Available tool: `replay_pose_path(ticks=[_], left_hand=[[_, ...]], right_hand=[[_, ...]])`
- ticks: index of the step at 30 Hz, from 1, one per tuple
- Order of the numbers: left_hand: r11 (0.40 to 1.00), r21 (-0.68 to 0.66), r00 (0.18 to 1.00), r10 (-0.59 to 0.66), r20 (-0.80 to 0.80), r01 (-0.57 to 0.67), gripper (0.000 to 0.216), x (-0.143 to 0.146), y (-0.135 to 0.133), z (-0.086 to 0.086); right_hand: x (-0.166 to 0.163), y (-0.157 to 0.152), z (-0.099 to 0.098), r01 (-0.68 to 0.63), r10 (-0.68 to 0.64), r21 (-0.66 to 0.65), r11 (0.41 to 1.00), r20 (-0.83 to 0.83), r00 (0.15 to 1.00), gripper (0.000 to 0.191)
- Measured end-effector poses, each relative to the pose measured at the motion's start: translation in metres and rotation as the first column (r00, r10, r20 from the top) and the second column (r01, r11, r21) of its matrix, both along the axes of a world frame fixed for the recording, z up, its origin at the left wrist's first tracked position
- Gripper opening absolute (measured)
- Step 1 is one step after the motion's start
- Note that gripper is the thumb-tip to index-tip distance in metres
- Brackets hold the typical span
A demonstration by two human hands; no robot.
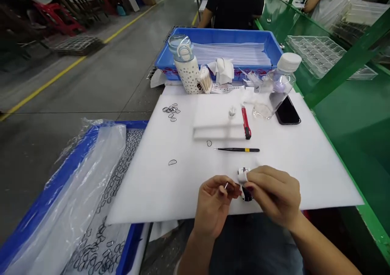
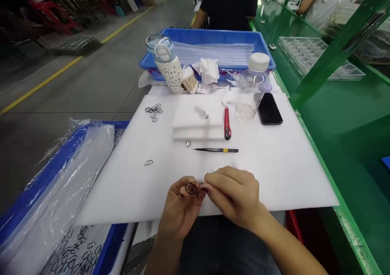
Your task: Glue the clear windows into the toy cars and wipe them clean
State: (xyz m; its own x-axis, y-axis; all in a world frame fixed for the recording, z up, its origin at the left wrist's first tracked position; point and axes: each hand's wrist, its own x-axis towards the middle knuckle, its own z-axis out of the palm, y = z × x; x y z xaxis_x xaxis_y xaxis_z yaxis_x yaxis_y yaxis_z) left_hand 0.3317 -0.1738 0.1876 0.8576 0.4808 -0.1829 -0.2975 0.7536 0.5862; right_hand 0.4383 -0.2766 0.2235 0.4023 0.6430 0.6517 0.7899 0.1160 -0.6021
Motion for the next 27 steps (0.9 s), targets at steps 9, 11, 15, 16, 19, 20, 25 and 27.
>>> replay_pose_path(ticks=[9,11,15,16,19,20,25,27], left_hand=[[0.994,0.069,0.995,0.083,-0.052,-0.080,0.026,0.005,-0.005,0.001],[0.994,0.080,0.995,0.083,-0.047,-0.079,0.025,0.005,-0.005,0.002],[0.995,0.075,0.996,0.069,-0.062,-0.064,0.026,0.004,-0.004,0.004],[0.994,0.079,0.995,0.075,-0.065,-0.069,0.026,0.004,-0.004,0.004],[0.993,0.087,0.995,0.084,-0.063,-0.078,0.026,0.003,-0.004,0.003],[0.994,0.087,0.995,0.078,-0.055,-0.073,0.024,0.003,-0.004,0.002],[0.995,0.084,0.999,0.046,-0.010,-0.045,0.018,0.002,-0.003,-0.001],[0.996,0.079,0.998,0.053,-0.018,-0.052,0.019,0.002,-0.003,-0.001]], right_hand=[[0.003,-0.012,0.021,0.048,-0.009,-0.084,0.995,0.413,0.911,0.010],[0.002,-0.010,0.023,0.060,-0.022,-0.086,0.994,0.395,0.918,0.011],[-0.003,-0.006,0.019,-0.040,0.083,-0.124,0.991,0.362,0.928,0.015],[-0.002,-0.007,0.019,-0.040,0.086,-0.131,0.991,0.366,0.926,0.015],[0.002,-0.017,0.025,0.083,-0.030,-0.127,0.988,0.373,0.927,0.012],[0.004,-0.020,0.027,0.137,-0.088,-0.109,0.985,0.366,0.926,0.013],[0.001,-0.016,0.025,0.119,-0.093,-0.066,0.991,0.312,0.946,0.011],[-0.005,-0.008,0.018,0.067,-0.044,-0.066,0.996,0.300,0.953,0.013]])
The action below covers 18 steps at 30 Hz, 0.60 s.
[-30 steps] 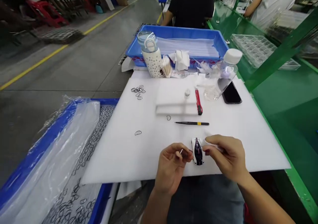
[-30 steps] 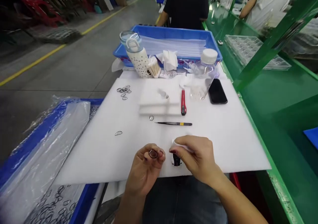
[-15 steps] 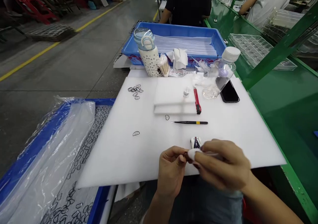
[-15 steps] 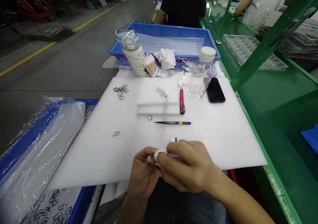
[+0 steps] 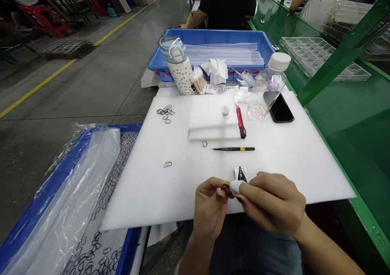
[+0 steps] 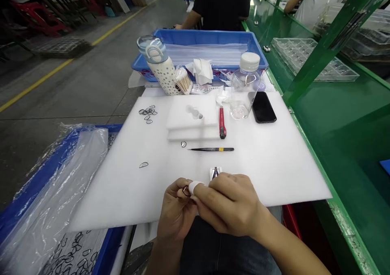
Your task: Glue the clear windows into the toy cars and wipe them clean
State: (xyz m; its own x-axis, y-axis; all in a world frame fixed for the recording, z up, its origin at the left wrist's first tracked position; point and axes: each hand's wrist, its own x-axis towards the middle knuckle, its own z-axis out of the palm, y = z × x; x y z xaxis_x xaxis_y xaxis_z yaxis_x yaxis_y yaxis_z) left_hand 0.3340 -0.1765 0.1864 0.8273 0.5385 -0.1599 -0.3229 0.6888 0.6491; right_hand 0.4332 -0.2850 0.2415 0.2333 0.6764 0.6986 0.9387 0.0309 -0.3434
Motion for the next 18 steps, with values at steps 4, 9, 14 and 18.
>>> replay_pose_path(ticks=[4,9,14,18], left_hand=[[1.000,-0.001,0.999,0.006,-0.041,-0.006,0.023,0.000,0.000,0.001],[0.998,0.055,0.999,0.021,-0.025,-0.019,0.020,0.002,-0.001,0.000],[0.968,0.249,0.998,0.001,-0.062,0.014,0.023,-0.007,0.010,0.001],[0.657,0.753,0.984,0.114,-0.139,0.030,0.013,-0.018,0.022,0.004]], right_hand=[[-0.007,0.006,-0.004,-0.060,0.060,-0.062,0.996,-0.007,0.998,0.017],[0.010,-0.019,0.010,-0.103,0.089,-0.107,0.989,-0.127,0.988,0.015],[0.044,-0.058,0.005,0.239,-0.142,0.161,0.958,-0.460,0.876,0.021],[0.061,-0.091,-0.018,0.579,-0.449,0.004,0.816,-0.627,0.637,0.017]])
